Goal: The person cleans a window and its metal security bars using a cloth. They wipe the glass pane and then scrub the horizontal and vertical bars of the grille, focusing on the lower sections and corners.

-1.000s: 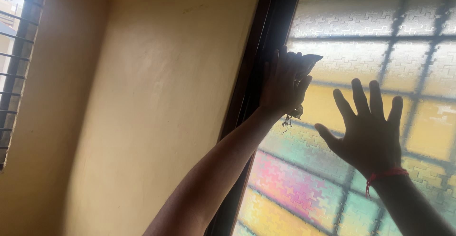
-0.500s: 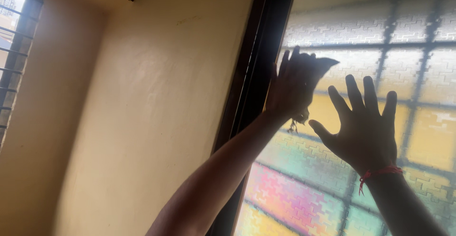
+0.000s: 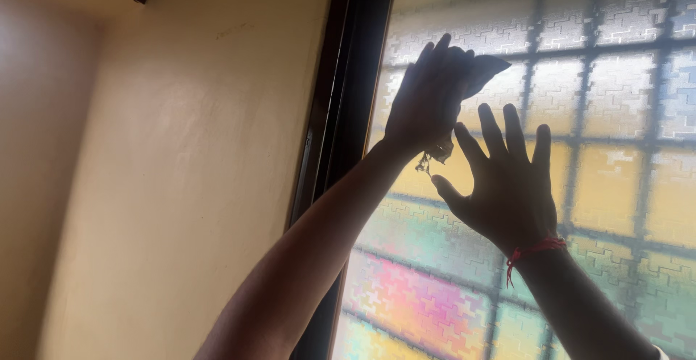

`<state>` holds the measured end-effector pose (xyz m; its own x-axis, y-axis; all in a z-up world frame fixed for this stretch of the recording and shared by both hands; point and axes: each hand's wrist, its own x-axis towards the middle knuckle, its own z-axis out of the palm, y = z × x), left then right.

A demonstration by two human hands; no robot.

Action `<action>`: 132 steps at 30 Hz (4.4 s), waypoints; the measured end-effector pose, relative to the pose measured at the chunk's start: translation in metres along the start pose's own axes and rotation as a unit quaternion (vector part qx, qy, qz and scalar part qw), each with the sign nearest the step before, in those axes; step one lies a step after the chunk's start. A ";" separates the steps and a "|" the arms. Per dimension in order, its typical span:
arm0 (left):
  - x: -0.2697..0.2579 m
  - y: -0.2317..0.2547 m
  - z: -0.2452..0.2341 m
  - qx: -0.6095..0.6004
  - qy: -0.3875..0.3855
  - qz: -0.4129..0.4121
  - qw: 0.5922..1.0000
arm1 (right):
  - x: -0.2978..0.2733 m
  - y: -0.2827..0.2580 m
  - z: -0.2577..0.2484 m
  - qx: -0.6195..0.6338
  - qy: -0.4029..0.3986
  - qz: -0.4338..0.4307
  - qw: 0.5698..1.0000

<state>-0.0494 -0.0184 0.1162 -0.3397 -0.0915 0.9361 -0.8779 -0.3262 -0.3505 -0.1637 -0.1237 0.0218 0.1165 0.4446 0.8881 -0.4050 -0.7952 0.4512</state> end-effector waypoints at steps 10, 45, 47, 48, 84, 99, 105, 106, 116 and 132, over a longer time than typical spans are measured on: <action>0.030 -0.104 0.045 0.152 0.073 -0.099 0.981 | 0.030 0.024 0.001 -0.015 0.003 -0.024 1.000; 0.129 -0.088 0.038 0.171 0.044 -0.041 0.983 | 0.030 0.023 -0.004 -0.019 -0.015 -0.018 1.000; 0.106 -0.118 0.029 0.195 -0.002 -0.079 0.978 | 0.029 0.022 -0.004 -0.024 -0.015 -0.019 0.999; 0.099 -0.130 0.028 0.230 0.038 -0.042 0.972 | 0.029 0.024 -0.004 -0.025 -0.013 -0.018 0.999; 0.165 -0.168 0.030 0.185 0.087 -0.209 0.956 | 0.134 0.033 0.043 -0.079 -0.073 -0.062 0.992; 0.022 -0.116 -0.005 -0.001 0.203 -0.025 0.979 | 0.108 0.020 0.059 -0.079 -0.003 -0.043 0.996; -0.044 -0.083 -0.022 0.003 0.130 -0.056 0.990 | 0.088 0.010 0.066 -0.050 0.009 -0.047 0.998; -0.055 -0.079 -0.025 0.020 0.111 -0.056 0.992 | 0.083 0.007 0.066 -0.048 0.010 -0.047 0.998; -0.122 -0.068 -0.033 0.399 -0.009 0.061 0.915 | 0.040 -0.045 0.059 -0.096 -0.024 -0.080 0.992; -0.190 -0.034 -0.052 0.406 -0.067 0.068 0.909 | -0.020 -0.093 0.048 -0.025 -0.095 -0.089 0.991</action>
<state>0.0280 0.0588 -0.0510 -0.3346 -0.2776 0.9005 -0.2742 -0.8856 -0.3749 -0.0846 -0.0787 -0.0340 0.3570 0.4864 0.7975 -0.4071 -0.6874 0.6015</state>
